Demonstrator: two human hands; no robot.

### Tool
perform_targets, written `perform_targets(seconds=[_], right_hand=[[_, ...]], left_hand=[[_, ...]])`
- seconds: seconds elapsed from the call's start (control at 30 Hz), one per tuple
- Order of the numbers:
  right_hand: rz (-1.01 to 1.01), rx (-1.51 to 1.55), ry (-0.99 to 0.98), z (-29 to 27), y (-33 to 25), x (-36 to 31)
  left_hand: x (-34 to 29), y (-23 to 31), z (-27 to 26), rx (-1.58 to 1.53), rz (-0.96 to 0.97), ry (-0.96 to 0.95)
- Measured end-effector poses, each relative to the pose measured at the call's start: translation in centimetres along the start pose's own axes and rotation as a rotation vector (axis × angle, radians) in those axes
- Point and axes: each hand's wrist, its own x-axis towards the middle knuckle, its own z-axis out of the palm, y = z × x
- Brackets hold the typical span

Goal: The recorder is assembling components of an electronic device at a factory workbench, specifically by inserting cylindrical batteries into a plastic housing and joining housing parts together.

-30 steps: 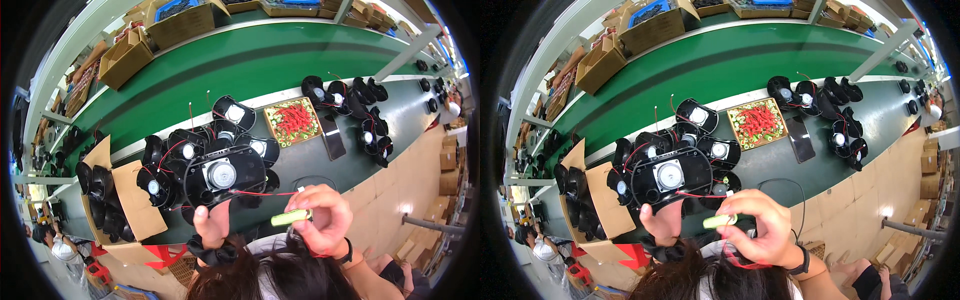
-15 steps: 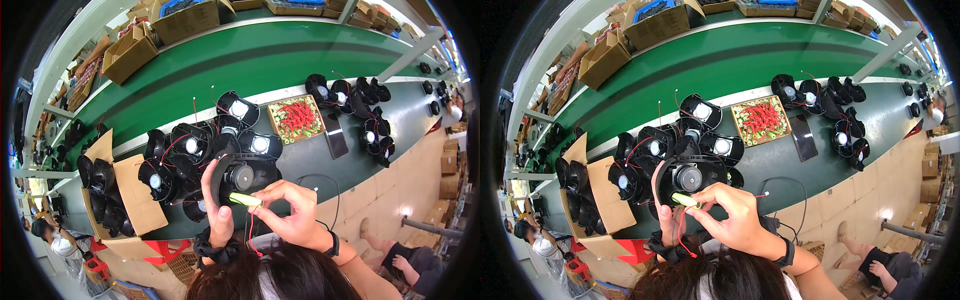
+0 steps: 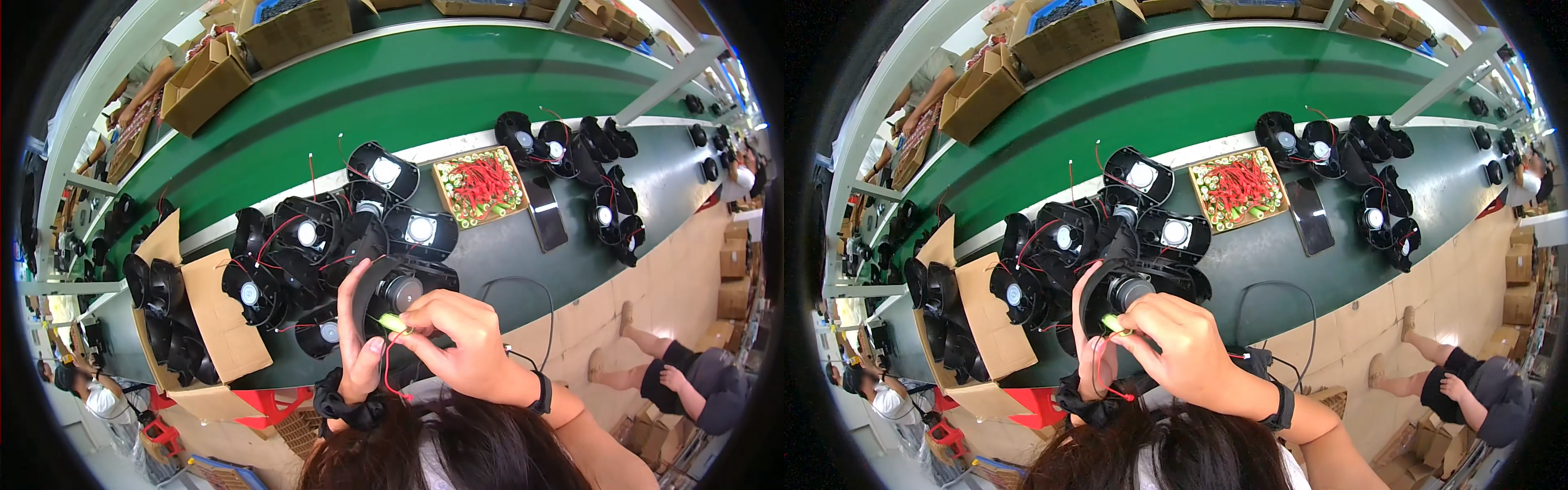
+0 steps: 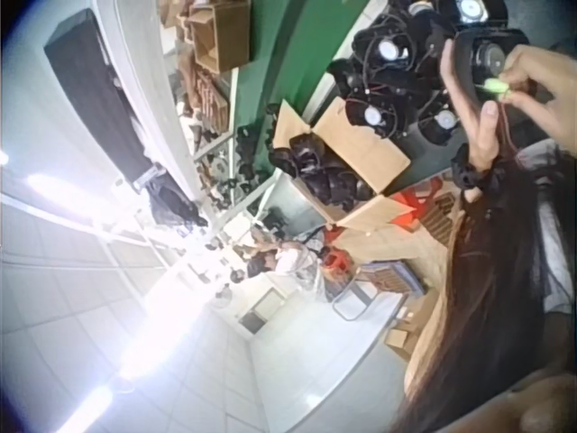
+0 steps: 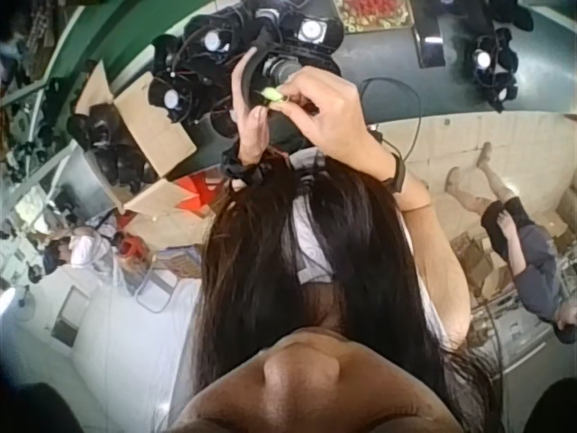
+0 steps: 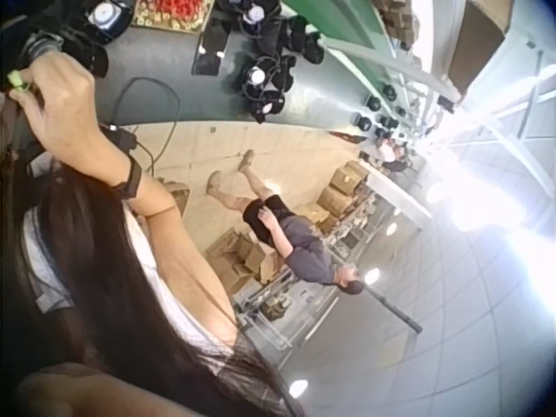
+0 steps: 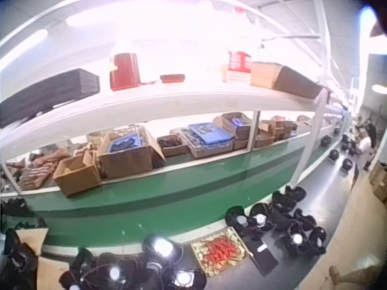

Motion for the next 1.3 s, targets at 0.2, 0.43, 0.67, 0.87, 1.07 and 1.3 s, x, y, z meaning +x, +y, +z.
perform_targets(seconds=[0.2,0.43,0.67,0.87,1.07,1.3], right_hand=[[0.028,-0.148,0.007,0.1,-0.8,-0.8],[0.13,0.062,-0.164,-1.0,-0.1,-0.4],[0.266,0.232,-0.391,-3.6,-0.1,-0.3],[0.078,0.09,-0.23,-3.9,0.4,-0.4],[0.245,0.563,-0.309,-1.1,4.2,-1.7],[0.901,0.979,0.15,-0.4,5.6,-0.8]], left_hand=[[-0.3,0.1,0.8,-0.02,0.02,-0.001],[-0.3,-0.2,-0.2,-0.008,-0.072,-0.069],[-0.2,1.6,-1.1,0.079,-0.221,-0.216],[-0.3,2.7,-1.1,0.094,-0.187,-0.271],[-0.6,0.4,-1.5,0.096,-0.125,-0.23],[1.7,0.5,-0.8,-0.11,-0.202,-0.17]])
